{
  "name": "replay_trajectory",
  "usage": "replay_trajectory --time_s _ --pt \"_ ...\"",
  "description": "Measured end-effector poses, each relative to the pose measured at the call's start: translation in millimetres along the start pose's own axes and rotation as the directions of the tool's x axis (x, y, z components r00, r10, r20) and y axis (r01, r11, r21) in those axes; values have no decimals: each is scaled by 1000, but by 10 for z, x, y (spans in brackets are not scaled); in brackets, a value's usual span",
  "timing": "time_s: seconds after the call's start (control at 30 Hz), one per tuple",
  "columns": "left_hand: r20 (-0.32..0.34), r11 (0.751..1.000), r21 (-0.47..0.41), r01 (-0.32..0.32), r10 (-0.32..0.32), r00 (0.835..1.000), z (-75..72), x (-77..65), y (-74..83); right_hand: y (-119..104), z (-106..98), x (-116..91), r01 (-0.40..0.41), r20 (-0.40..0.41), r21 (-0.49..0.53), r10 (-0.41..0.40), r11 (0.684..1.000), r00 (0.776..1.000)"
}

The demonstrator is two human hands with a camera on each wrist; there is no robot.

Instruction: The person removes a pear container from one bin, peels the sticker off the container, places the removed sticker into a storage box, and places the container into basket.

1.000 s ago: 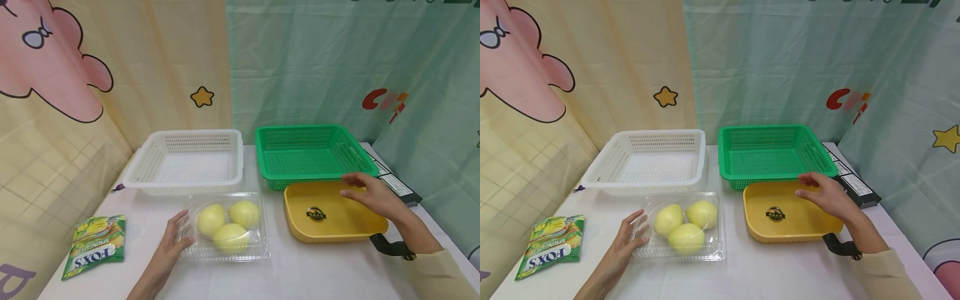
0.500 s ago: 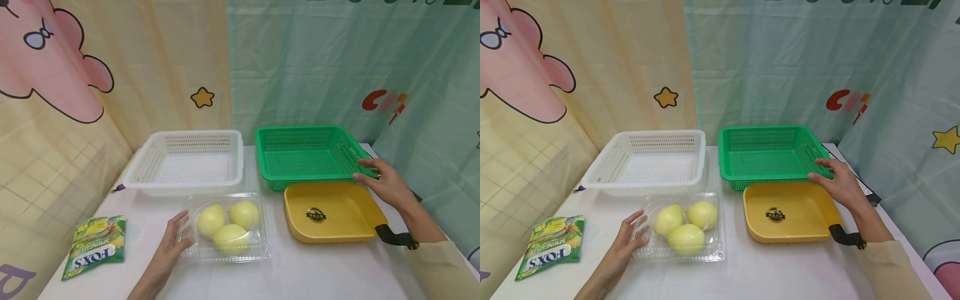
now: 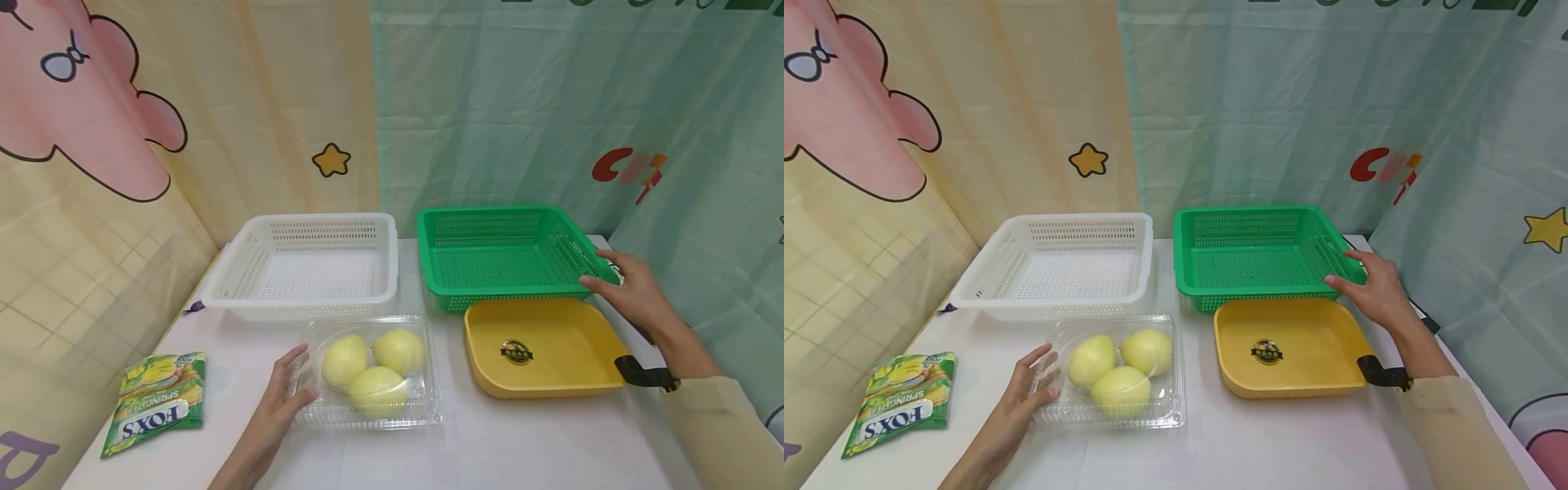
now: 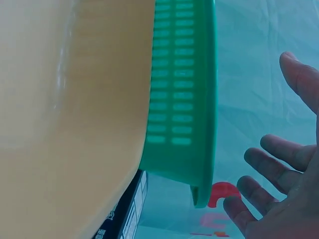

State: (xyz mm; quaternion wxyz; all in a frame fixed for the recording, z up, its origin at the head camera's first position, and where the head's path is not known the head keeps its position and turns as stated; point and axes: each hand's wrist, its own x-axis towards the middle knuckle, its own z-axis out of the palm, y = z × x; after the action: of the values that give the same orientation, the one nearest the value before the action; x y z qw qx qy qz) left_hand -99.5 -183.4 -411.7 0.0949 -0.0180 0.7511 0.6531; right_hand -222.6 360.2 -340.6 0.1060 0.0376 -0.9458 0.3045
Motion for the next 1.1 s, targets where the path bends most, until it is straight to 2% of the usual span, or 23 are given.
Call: replay_trajectory --time_s 0.2,0.5,0.87,1.1 --pt "3 1000 -4 9 -9 1000 0 2 4 110 6 87 -1 20 -32 2 999 1000" --pt "2 1000 -4 14 -14 1000 0 5 0 259 14 162 -46 131 -43 52 998 990" --pt "2 1000 -9 12 -12 1000 0 3 4 319 40 243 -85 211 -36 91 996 973" --pt "4 1000 -3 14 -14 1000 -4 4 0 350 68 276 -90 234 -29 94 996 968"
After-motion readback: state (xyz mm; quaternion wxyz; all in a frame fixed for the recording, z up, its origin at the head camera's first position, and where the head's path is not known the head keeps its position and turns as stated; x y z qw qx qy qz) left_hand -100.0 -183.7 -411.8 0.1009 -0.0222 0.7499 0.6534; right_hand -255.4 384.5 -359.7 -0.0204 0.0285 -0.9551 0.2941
